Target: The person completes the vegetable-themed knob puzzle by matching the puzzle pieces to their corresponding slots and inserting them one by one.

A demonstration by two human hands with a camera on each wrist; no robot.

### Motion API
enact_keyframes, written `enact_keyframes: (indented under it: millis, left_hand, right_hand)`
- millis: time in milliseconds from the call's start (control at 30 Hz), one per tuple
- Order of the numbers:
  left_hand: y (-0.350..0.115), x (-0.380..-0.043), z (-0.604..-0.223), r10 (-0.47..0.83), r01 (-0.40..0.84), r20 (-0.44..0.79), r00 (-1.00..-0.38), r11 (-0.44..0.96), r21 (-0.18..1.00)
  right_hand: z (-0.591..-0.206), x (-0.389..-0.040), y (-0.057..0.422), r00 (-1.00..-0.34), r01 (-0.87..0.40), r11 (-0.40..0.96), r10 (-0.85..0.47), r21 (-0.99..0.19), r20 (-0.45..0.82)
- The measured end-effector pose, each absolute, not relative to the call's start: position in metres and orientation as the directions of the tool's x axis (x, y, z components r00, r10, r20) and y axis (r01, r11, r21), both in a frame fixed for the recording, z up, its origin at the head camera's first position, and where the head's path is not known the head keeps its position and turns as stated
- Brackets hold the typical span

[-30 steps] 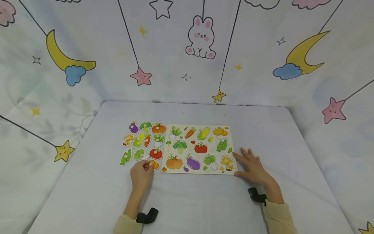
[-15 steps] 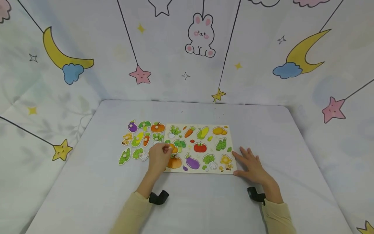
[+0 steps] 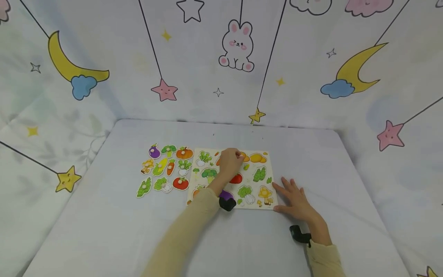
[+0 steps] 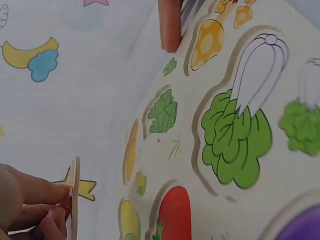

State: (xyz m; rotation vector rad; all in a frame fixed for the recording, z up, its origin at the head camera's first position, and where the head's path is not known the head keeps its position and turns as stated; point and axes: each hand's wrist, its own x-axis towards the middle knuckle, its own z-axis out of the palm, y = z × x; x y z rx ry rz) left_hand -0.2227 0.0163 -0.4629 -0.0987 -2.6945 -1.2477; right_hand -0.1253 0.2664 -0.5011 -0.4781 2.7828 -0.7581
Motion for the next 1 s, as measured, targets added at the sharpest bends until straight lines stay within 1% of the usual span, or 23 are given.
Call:
enact_keyframes:
  millis: [233,367,733,1000]
  left_hand:
    - [0.052,-0.248,-0.478,-0.040,0.052,0.102,-0.994,0.645,0.762]
    - [0.066,-0.255,-0.483,-0.045,0.037,0.084,-0.995,0.630,0.776]
    - [0.082,-0.258,-0.497,-0.018,0.013,0.032,-0.999,0.657,0.754]
    - [0.087,-0.260,-0.498,0.000,0.037,0.050,-0.999,0.662,0.748]
  right_hand:
    - [-0.499,-0.122,0.267,-0.926,-0.255,0.810,-0.361,-0.528,-0.108]
    - [-0.499,-0.122,0.268,-0.927,-0.257,0.812,-0.360,-0.525,-0.102]
    - [-0.502,-0.123,0.263,-0.925,-0.261,0.803,-0.367,-0.535,-0.100]
    - [-0.502,-0.123,0.266,-0.929,-0.265,0.822,-0.358,-0.503,-0.096]
